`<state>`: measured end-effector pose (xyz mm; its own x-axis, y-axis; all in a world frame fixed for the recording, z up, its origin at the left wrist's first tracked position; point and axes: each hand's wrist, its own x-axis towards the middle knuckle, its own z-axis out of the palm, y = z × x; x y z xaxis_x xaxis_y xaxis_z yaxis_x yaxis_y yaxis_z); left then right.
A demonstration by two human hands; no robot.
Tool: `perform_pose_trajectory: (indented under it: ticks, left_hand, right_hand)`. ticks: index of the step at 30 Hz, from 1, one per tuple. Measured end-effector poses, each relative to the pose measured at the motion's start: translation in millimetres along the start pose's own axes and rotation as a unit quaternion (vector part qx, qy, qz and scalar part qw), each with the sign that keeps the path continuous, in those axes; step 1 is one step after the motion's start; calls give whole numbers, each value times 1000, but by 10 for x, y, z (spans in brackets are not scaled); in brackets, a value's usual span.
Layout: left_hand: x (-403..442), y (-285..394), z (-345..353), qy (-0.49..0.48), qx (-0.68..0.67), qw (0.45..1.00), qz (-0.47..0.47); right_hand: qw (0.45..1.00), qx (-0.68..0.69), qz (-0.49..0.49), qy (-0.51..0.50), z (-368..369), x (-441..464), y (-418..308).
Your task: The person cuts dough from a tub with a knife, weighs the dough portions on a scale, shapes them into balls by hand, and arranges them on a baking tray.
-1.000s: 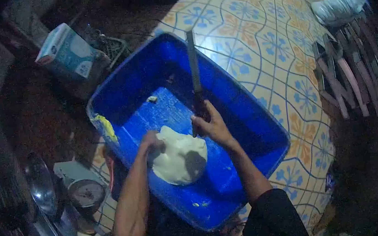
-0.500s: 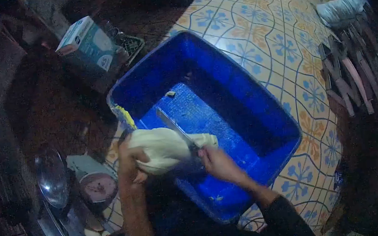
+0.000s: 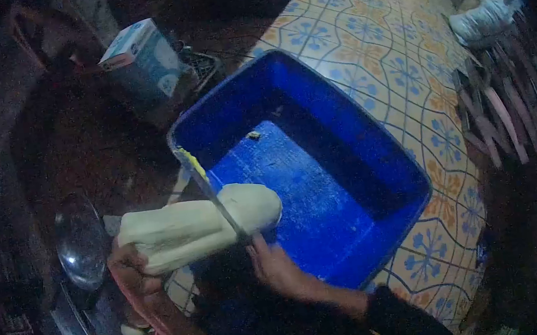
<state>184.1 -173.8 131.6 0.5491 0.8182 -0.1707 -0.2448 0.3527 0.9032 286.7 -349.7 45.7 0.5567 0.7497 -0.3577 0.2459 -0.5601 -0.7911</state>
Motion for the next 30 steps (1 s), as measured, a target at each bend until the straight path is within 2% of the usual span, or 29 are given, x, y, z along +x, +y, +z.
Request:
perform_pose_trajectory:
  ticks: [1, 2, 3, 4, 5, 6, 7, 8, 9, 12, 15, 16, 17, 18, 19, 20, 21, 22, 23, 25, 26, 28, 29, 30]
  left_hand:
    - [41, 38, -90, 20, -27, 999, 4]
    - [67, 40, -139, 42, -57, 997, 11]
    - [12, -21, -202, 51, -61, 997, 19]
    - [-116, -121, -280, 20, 130, 971, 198]
    - [-212, -192, -309, -21, 316, 879, 358]
    - [-270, 47, 407, 113, 149, 965, 185]
    - [-377, 202, 459, 111, 121, 969, 187]
    - [-481, 315, 336, 88, 159, 955, 234]
    - [-481, 514, 148, 61, 205, 933, 289]
    - [-480, 1304, -338, -10, 361, 848, 388]
    - [-404, 1940, -754, -55, 513, 780, 355]
    - [-294, 2033, -931, -72, 558, 759, 329]
    - [-304, 2080, -692, -38, 573, 786, 229]
    - [-212, 2043, -759, 20, 592, 792, 150]
    - [-35, 1993, -965, -13, 627, 761, 165]
    - [96, 1938, -1139, -57, 625, 761, 165]
    - [243, 1857, -1328, -65, 650, 744, 140]
    - [406, 1738, -1560, -80, 678, 711, 166]
    - [465, 1698, -1758, -74, 674, 714, 174]
    - [531, 1638, -1800, -23, 728, 681, 77]
    - [556, 1593, -1819, -24, 725, 683, 81]
    - [569, 1523, -1830, 103, 776, 622, 22]
    - [582, 1434, -1840, 98, 777, 622, 21]
    - [573, 1301, -1849, 169, 809, 551, 115]
  right_hand:
    - [989, -27, -120, 85, 109, -278, 222]
    - [955, -52, -240, 166, 160, -395, 394]
    - [954, -54, -250, 157, 151, -329, 407]
    - [977, -52, -175, 111, 195, -342, 418]
    - [992, -47, -94, 68, 257, -372, 397]
    - [1000, -7, 17, -13, 153, -138, 130]
    - [999, 16, -43, 15, 177, 124, 28]
    - [993, 39, -103, 37, 266, 368, 11]
    - [994, 24, -110, -6, 404, 598, 28]
    - [985, 90, -133, -68, 574, 301, 47]
    - [983, 54, -82, -157, 558, 130, 281]
    - [984, 60, -132, -107, 575, 201, 273]
    - [980, 73, -177, -56, 477, 170, 275]
    - [979, 99, -166, -63, 426, 297, 316]
    - [979, 126, -150, -61, 395, 386, 339]
    - [977, 120, -160, -78, 366, 426, 286]
    - [973, 185, -111, -82, 311, 455, 197]
    - [964, 248, -60, -79, 258, 493, 134]
    - [965, 242, -68, -77, 306, 554, 126]
    - [967, 198, -144, -65, 263, 655, 209]
    - [968, 194, -146, -61, 222, 662, 238]
    - [975, 167, -142, -40, 170, 625, 182]
    - [976, 168, -137, -38, 144, 659, 208]
    - [975, 170, -140, -36, 79, 697, 242]
